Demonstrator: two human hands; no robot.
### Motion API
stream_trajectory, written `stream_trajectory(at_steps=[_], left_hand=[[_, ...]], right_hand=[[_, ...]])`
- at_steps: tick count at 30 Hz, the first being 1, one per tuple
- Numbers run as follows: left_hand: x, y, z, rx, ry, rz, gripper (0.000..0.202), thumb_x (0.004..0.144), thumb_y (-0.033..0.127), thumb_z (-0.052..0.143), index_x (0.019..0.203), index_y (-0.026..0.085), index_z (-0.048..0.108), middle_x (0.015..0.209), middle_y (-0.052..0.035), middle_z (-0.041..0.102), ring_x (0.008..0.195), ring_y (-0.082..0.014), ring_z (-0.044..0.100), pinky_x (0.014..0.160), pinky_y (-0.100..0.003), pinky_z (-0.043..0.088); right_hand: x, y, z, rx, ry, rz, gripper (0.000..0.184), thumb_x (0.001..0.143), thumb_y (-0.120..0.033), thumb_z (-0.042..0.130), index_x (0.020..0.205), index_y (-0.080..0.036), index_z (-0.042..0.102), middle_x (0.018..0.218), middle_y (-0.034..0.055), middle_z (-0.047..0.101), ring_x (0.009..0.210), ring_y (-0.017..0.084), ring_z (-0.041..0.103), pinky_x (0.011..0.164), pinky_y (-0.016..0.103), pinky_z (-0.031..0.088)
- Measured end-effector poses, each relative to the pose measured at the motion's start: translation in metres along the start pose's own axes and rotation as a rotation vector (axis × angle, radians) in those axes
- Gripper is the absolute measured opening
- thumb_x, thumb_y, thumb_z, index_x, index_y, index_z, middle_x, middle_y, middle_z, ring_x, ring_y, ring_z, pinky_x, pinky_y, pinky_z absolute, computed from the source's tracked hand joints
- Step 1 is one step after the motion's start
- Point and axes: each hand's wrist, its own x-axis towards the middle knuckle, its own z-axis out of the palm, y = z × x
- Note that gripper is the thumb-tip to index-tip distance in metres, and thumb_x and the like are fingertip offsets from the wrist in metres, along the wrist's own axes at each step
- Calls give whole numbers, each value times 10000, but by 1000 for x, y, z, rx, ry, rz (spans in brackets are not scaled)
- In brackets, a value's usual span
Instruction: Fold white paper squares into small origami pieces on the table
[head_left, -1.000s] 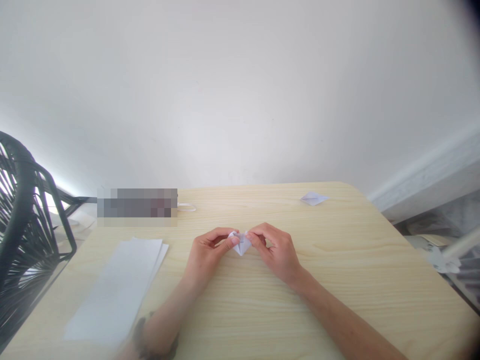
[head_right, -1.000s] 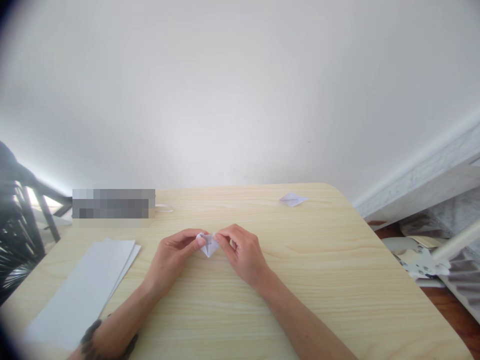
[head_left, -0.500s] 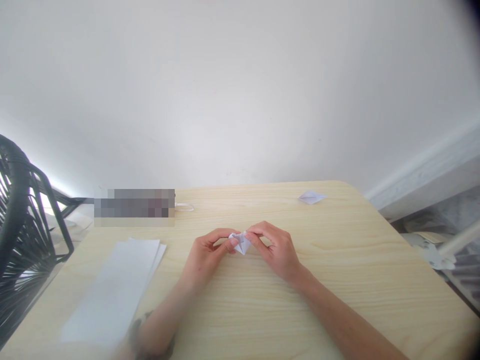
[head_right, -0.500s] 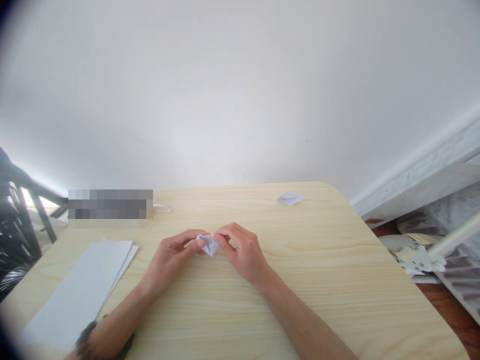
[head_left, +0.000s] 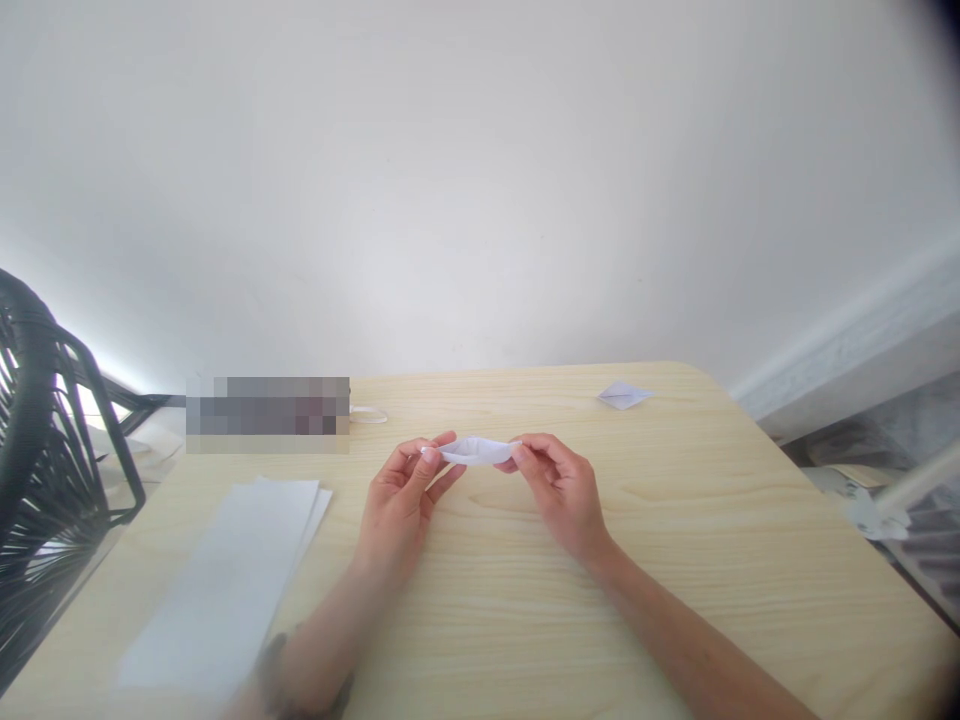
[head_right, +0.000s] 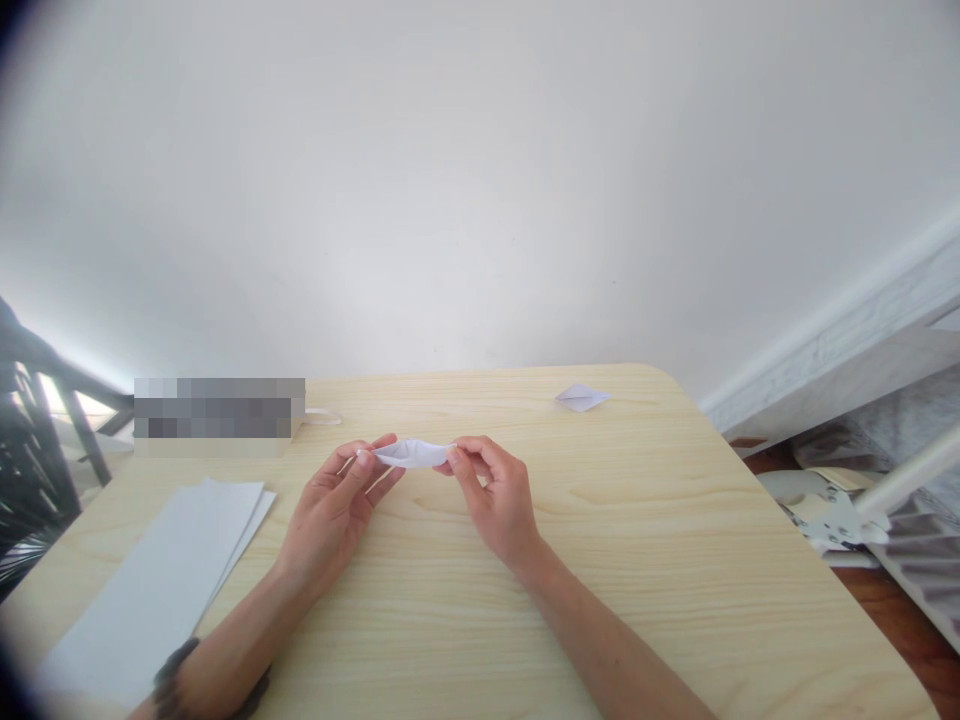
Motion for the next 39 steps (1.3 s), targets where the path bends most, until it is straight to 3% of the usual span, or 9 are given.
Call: stream_trajectory(at_steps=[4,9,11,15,18,26,29,34,39], left_hand=[[-1,7,0,151,-153,9,119,763,243,597,804,178,506,1095,-76,614,1006,-195,565,925,-363,394],[0,10,-2,296,-254,14,453,640,166,699,1042,222,498,1117,-87,600,961,-214,585,828,-338,446],[1,9,-3,358,-284,-15,469,611,150,712,1042,208,537,1126,-88,592,956,-214,582,815,-323,449],[1,7,-7,501,-232,-42,198,620,189,704,796,171,616,949,-61,667,878,-201,599,772,-289,445],[1,7,-10,601,-168,31,109,636,226,696,663,161,613,770,-34,680,761,-181,603,685,-257,434],[-2,11,-9,718,-87,118,112,630,267,694,660,172,642,679,-15,677,643,-165,582,569,-233,398],[-3,9,-9,751,-106,118,122,636,283,687,679,179,640,668,-6,670,638,-162,581,565,-230,402],[-3,6,-9,747,-124,125,134,655,284,676,699,177,607,658,6,641,623,-141,568,561,-217,400],[-4,8,-6,704,-125,79,153,665,281,674,709,172,577,603,13,643,572,-126,580,529,-202,398]], right_hand=[[-1,1,-1,-49,-43,-38,140,842,-256,471,907,-177,566,836,51,653,728,149,645,663,246,518],[-1,3,-4,-180,-114,-117,148,844,-254,462,906,-188,578,846,53,659,738,152,638,660,243,504],[0,4,-6,-209,-150,-130,155,848,-250,454,914,-188,579,845,52,660,738,149,634,663,243,498],[0,3,-6,-195,-171,-126,147,846,-241,457,908,-185,577,833,47,657,737,143,629,658,236,497],[0,3,-4,-114,-163,-74,162,851,-262,448,922,-179,568,840,56,647,740,145,635,645,234,508],[-2,5,-4,26,-217,34,144,832,-297,475,904,-175,499,799,55,644,751,167,642,668,281,526],[-1,5,-6,-14,-268,20,269,768,-289,568,1002,-191,479,844,44,650,761,165,640,690,289,521],[0,6,-4,-93,-260,59,157,730,-319,612,799,-177,609,726,30,669,664,164,647,595,247,512],[0,5,-1,11,-234,150,179,718,-334,624,774,-165,620,667,34,679,629,178,657,576,260,522]])
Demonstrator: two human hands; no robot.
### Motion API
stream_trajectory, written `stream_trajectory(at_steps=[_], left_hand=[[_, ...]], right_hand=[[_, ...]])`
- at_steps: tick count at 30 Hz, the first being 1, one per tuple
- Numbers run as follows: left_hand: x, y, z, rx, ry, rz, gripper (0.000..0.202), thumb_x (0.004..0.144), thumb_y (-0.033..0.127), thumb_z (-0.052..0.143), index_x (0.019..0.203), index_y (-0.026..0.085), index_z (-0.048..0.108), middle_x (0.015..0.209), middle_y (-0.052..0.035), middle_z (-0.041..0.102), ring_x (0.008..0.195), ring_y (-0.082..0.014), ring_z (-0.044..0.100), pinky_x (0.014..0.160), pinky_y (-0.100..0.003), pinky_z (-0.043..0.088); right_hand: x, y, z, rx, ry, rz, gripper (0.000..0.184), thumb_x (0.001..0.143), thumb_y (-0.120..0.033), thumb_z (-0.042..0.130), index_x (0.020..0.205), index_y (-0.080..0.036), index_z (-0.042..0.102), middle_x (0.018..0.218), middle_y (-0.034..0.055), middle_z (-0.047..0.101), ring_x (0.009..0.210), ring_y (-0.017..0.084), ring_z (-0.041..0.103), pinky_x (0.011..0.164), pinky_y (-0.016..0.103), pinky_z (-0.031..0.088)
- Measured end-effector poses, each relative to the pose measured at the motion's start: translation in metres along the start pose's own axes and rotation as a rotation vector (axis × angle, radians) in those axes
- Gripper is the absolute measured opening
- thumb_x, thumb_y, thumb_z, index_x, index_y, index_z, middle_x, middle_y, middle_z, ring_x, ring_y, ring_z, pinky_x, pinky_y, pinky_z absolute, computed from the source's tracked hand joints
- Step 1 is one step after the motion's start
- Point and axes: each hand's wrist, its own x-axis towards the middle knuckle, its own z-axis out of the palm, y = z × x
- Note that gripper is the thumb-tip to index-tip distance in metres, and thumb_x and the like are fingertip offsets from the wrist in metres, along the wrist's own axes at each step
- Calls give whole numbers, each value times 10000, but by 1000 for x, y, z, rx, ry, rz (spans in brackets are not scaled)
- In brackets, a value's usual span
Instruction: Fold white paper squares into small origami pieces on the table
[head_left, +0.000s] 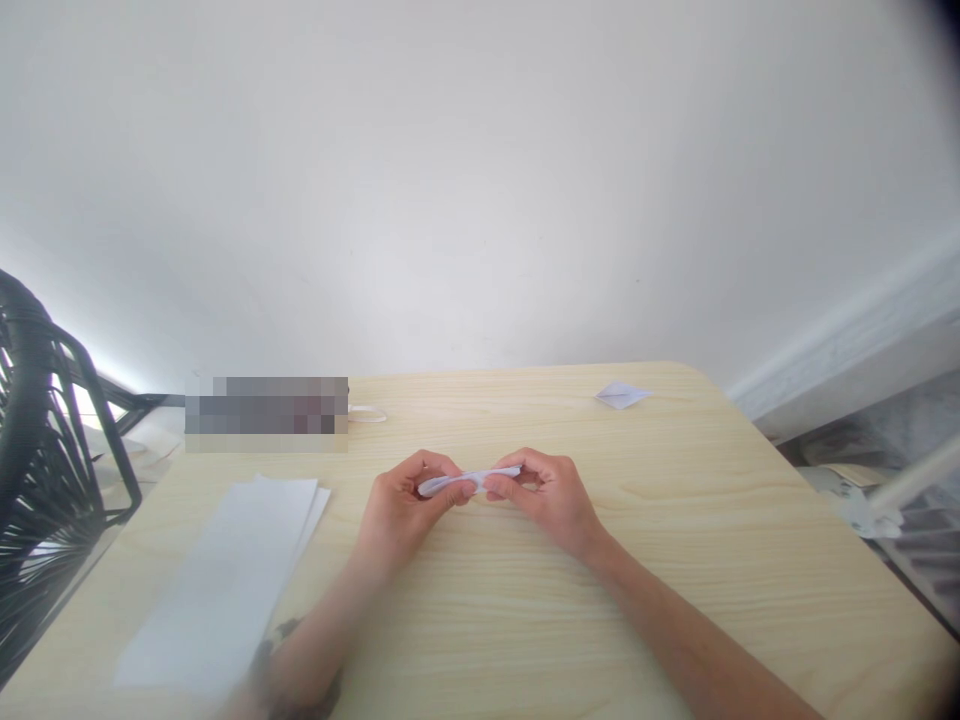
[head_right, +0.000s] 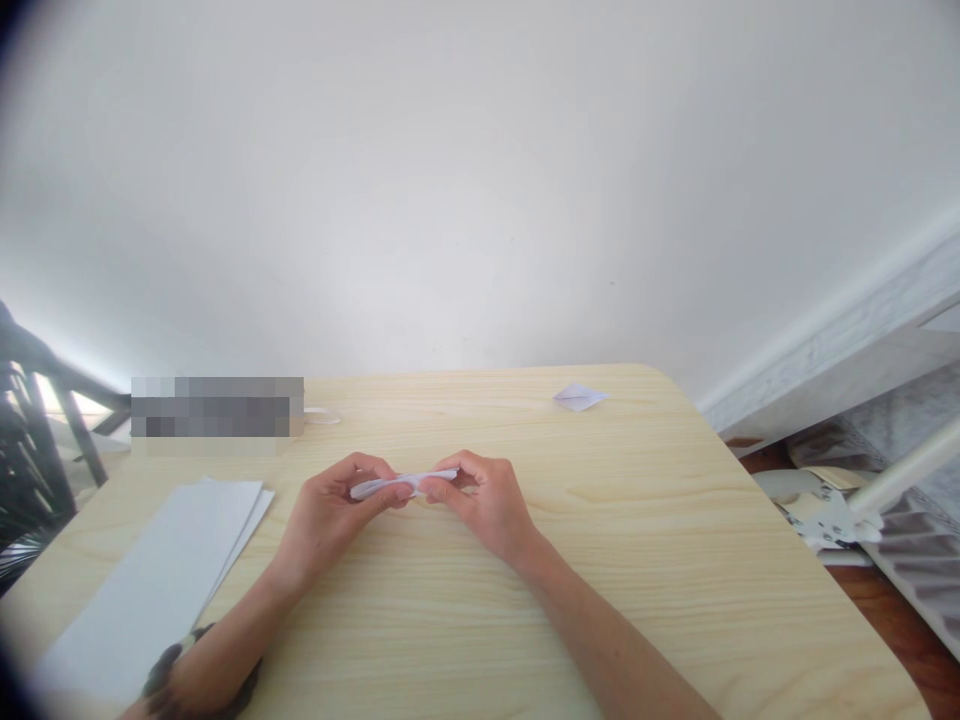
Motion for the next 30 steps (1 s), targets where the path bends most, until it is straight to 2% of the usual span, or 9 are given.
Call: stream_trajectory(at_steps=[3,7,12,15,22,27,30], left_hand=[[2,0,-2,-78,-37,-70,187,666,282,676,799,176,600,611,0,678,594,-149,623,583,-226,449],[7,-3,-7,-177,-174,-183,249,708,313,634,910,167,640,799,-40,709,695,-181,655,687,-278,502],[10,-3,-15,-236,-423,-167,316,784,303,551,1064,168,610,990,-42,676,934,-211,604,853,-330,464],[9,0,-18,-232,-496,-159,348,816,308,508,1132,175,567,1038,-50,657,998,-229,571,866,-356,459],[8,6,-14,-298,-490,-249,369,849,349,441,1136,148,556,1057,-77,646,981,-241,589,825,-355,481],[8,0,-14,-240,-420,-204,367,826,350,480,1122,145,553,1055,-75,647,952,-234,604,824,-363,482],[9,-5,-15,-100,-325,-140,356,814,345,496,1113,159,548,935,-56,691,852,-204,639,797,-335,486]], right_hand=[[0,-2,0,21,9,49,193,706,-341,634,761,-156,622,616,30,677,577,170,654,547,250,522],[0,-3,-3,19,-8,83,214,712,-360,622,760,-152,636,593,30,679,551,161,647,531,242,513],[2,-3,-10,37,-58,131,243,716,-383,614,764,-146,644,615,34,682,567,154,648,542,230,502],[3,-3,-12,52,-97,145,256,727,-391,599,777,-146,652,642,38,684,595,161,656,562,235,502],[5,-3,-15,117,-112,147,267,743,-392,578,792,-143,664,653,39,685,603,172,663,572,258,524],[4,-5,-13,81,-97,116,265,768,-387,551,797,-148,663,655,34,684,602,169,662,574,255,529],[4,-3,-11,14,-58,96,254,772,-383,547,788,-154,658,641,30,679,593,167,657,572,251,524]])
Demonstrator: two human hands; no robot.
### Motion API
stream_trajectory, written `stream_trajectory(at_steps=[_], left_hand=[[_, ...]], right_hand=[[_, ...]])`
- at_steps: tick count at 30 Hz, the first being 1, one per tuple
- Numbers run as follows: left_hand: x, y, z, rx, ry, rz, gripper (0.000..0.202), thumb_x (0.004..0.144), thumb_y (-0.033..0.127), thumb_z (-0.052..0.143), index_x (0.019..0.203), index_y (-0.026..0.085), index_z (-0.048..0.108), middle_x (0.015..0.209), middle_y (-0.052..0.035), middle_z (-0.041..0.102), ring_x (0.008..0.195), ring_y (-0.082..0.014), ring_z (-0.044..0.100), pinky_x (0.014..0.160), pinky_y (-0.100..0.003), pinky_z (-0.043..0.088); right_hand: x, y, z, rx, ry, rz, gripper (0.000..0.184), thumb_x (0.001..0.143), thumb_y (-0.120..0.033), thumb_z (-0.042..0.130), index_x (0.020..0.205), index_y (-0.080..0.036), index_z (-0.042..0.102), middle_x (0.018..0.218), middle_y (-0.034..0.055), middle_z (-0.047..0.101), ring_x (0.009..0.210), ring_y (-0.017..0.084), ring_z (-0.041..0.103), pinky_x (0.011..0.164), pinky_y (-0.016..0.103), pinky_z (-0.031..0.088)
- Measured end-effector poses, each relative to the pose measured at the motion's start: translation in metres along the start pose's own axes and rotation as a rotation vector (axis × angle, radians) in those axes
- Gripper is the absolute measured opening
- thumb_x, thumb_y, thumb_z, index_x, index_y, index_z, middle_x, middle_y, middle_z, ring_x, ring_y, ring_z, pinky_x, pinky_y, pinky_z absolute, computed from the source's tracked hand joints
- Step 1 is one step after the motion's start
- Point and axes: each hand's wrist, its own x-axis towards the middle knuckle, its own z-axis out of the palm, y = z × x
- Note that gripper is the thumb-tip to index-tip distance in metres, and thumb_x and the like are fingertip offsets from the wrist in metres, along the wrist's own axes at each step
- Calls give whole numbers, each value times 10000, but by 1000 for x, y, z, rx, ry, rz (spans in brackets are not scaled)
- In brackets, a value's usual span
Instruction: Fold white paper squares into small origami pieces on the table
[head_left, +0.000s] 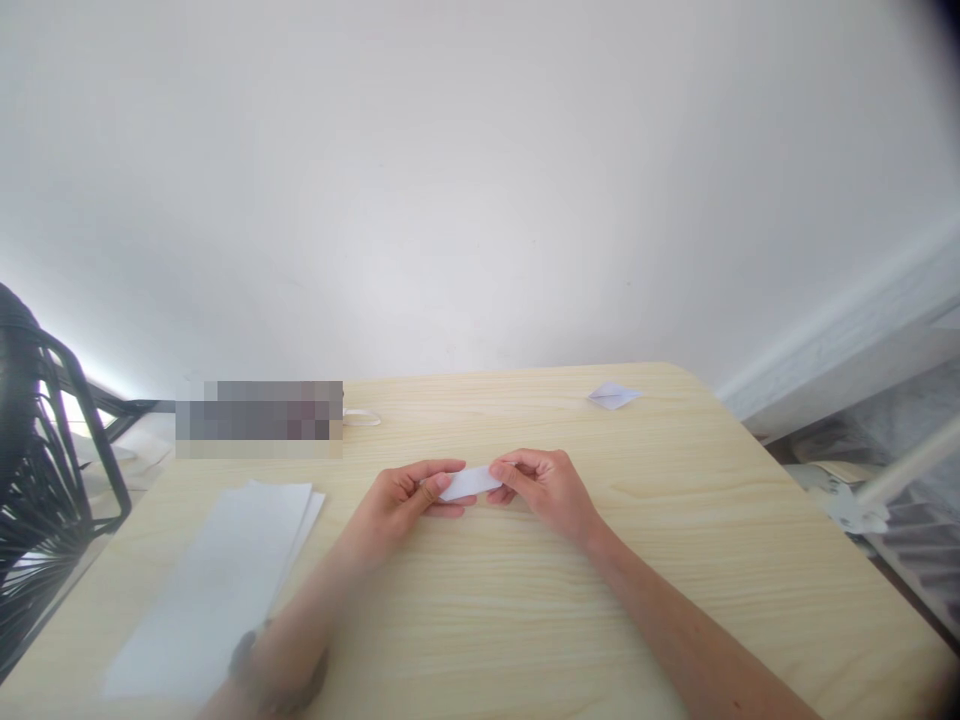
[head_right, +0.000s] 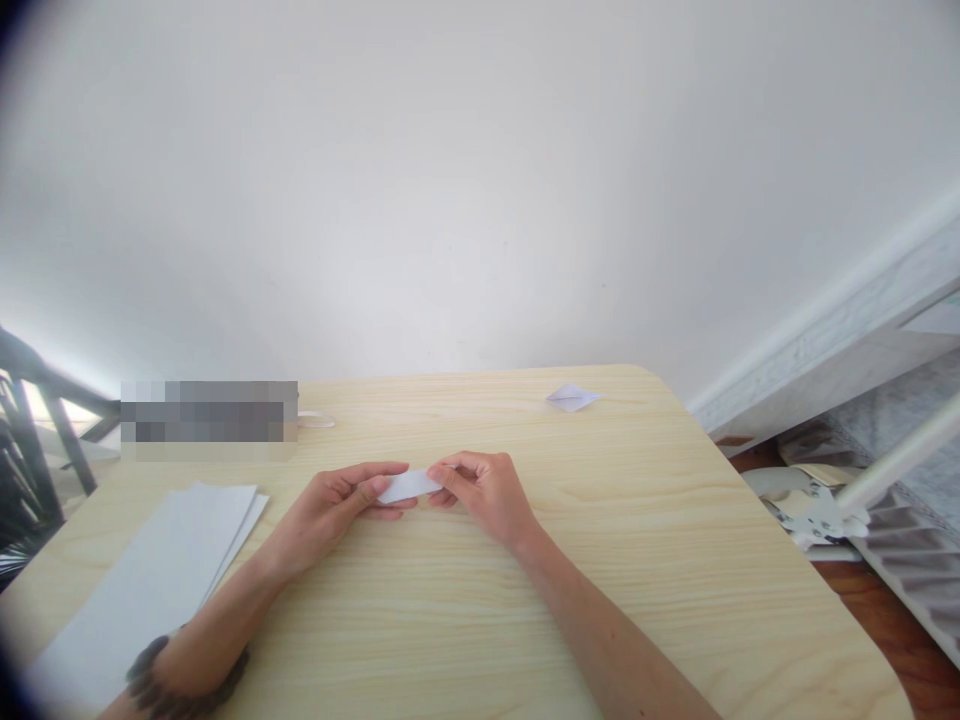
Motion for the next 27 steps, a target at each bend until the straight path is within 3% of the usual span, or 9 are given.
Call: stream_trajectory(at_steps=[3,8,14,22,27], left_hand=[[1,-4,-1,168,92,77,346,777,332,547,1087,178,546,862,-40,701,791,-188,644,739,-303,496],[2,-5,0,358,154,220,182,764,283,553,907,186,609,961,-36,672,838,-180,632,756,-277,499],[0,-4,1,613,199,363,162,804,241,498,876,205,638,869,-14,689,785,-155,632,684,-238,516],[0,-9,-3,826,204,572,202,820,212,496,960,231,641,1016,-40,644,877,-156,607,766,-266,498],[-2,-6,-3,876,172,617,196,829,183,467,891,225,649,970,-42,624,802,-136,600,677,-232,491]], right_hand=[[0,4,1,-79,51,-59,215,768,-355,563,839,-168,642,675,22,676,609,153,650,594,240,517],[-1,8,-2,-342,73,-275,172,805,-281,530,947,-212,599,867,15,661,741,130,622,690,235,496],[-1,2,-7,-571,-71,-516,165,842,-183,457,952,-201,578,939,37,623,887,142,562,805,279,452],[-1,2,-7,-662,-87,-514,149,858,-196,434,912,-186,572,910,48,596,859,147,548,779,284,452],[-1,0,-5,-696,-34,-480,141,832,-197,463,915,-185,576,873,43,604,833,155,550,763,293,447]])
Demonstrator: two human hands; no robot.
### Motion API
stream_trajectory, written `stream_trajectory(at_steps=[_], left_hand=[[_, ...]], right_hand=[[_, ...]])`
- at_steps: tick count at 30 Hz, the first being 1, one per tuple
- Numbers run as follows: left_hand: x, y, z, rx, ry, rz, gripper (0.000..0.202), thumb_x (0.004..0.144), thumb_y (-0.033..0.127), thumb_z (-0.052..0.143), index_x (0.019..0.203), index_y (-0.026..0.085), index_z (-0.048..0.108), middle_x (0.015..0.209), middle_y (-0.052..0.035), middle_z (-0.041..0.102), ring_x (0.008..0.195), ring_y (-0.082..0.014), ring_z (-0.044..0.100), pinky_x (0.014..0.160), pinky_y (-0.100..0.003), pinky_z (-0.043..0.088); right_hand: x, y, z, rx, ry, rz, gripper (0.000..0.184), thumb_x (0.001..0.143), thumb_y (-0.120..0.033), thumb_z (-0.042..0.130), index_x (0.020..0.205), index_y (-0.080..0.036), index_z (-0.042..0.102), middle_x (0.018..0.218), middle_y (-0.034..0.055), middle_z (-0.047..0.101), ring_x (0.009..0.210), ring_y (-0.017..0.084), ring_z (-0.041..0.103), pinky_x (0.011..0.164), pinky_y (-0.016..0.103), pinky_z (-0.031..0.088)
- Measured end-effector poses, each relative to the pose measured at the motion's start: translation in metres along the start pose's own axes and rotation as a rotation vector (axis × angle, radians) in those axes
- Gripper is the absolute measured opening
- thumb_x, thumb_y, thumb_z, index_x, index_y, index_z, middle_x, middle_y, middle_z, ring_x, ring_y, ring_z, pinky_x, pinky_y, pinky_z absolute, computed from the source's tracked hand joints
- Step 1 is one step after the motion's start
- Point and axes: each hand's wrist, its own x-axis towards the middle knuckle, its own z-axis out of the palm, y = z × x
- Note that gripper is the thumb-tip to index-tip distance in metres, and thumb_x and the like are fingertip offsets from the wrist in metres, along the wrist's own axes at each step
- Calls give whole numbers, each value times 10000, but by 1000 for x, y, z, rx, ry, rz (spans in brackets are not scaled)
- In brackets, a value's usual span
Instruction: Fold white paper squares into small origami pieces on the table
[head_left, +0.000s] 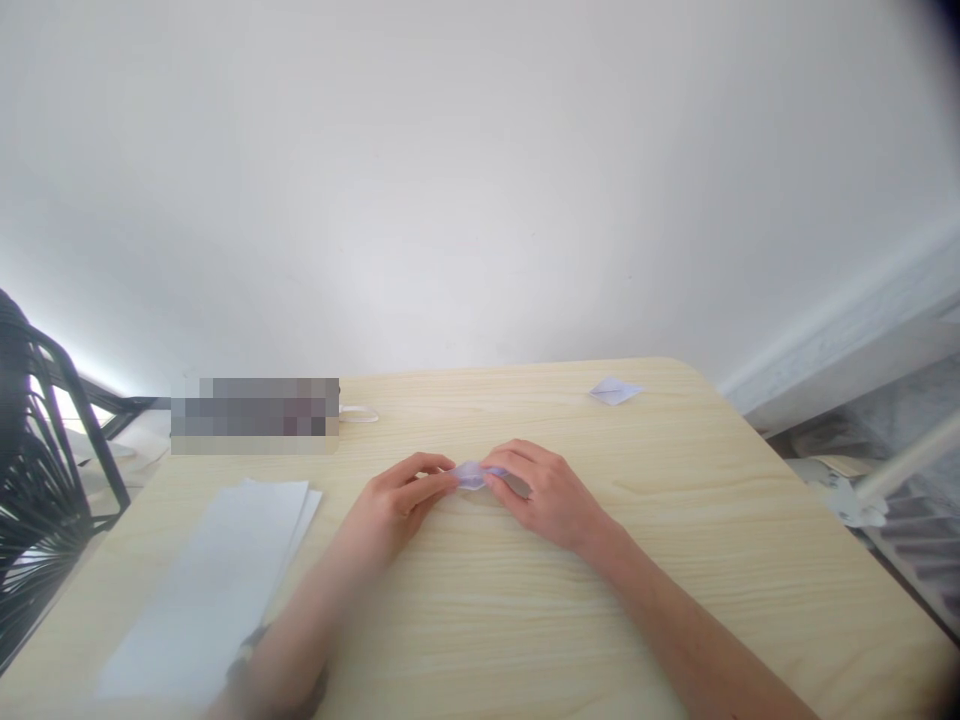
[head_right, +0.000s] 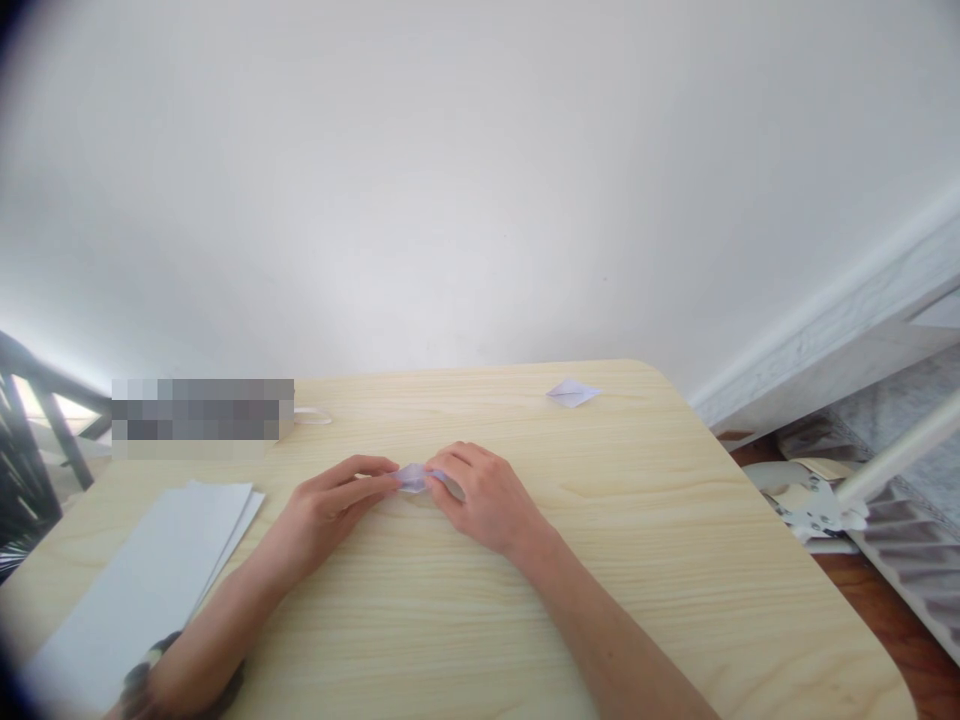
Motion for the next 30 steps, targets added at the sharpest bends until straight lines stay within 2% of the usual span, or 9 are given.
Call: stream_trajectory(at_steps=[5,9,13,17,22,27,30], left_hand=[[1,8,-1,69,-102,8,226,842,182,432,921,246,635,1041,-49,576,817,-136,580,676,-237,476],[3,16,-2,10,-139,-19,194,836,221,445,940,231,609,1043,-59,562,833,-143,567,725,-254,476],[6,20,-1,8,-117,-88,189,825,226,445,977,200,555,1015,-69,556,861,-162,549,744,-273,471],[7,20,5,134,-94,-94,169,805,239,461,932,203,568,971,-57,567,874,-185,533,762,-311,448],[8,20,11,242,-92,-104,156,799,248,460,886,202,581,900,-51,579,829,-189,531,711,-305,449],[8,20,9,226,-88,-129,181,802,244,454,936,205,570,902,-52,588,838,-193,543,708,-306,451],[8,18,6,176,-81,-168,214,810,239,443,988,216,561,939,-54,585,866,-191,556,717,-301,452]], right_hand=[[3,-6,6,-39,-4,31,197,752,-174,543,942,-198,587,882,39,604,847,173,536,790,319,433],[4,-10,10,-62,7,56,164,745,-185,557,904,-202,597,845,41,601,821,178,532,773,330,430],[3,-12,12,-73,-6,69,159,754,-171,547,900,-202,598,841,38,588,817,174,522,766,319,426],[3,-12,15,-110,-26,83,147,752,-163,538,880,-202,600,836,37,572,817,172,511,772,314,423],[3,-12,17,-153,-28,134,105,729,-163,558,822,-196,593,830,39,552,805,174,511,758,321,430],[1,-8,4,11,-44,97,175,777,-217,546,948,-206,577,885,35,570,847,156,529,784,298,436],[-2,0,-4,119,-40,125,229,782,-243,554,1010,-217,554,934,27,595,812,143,556,754,282,452]])
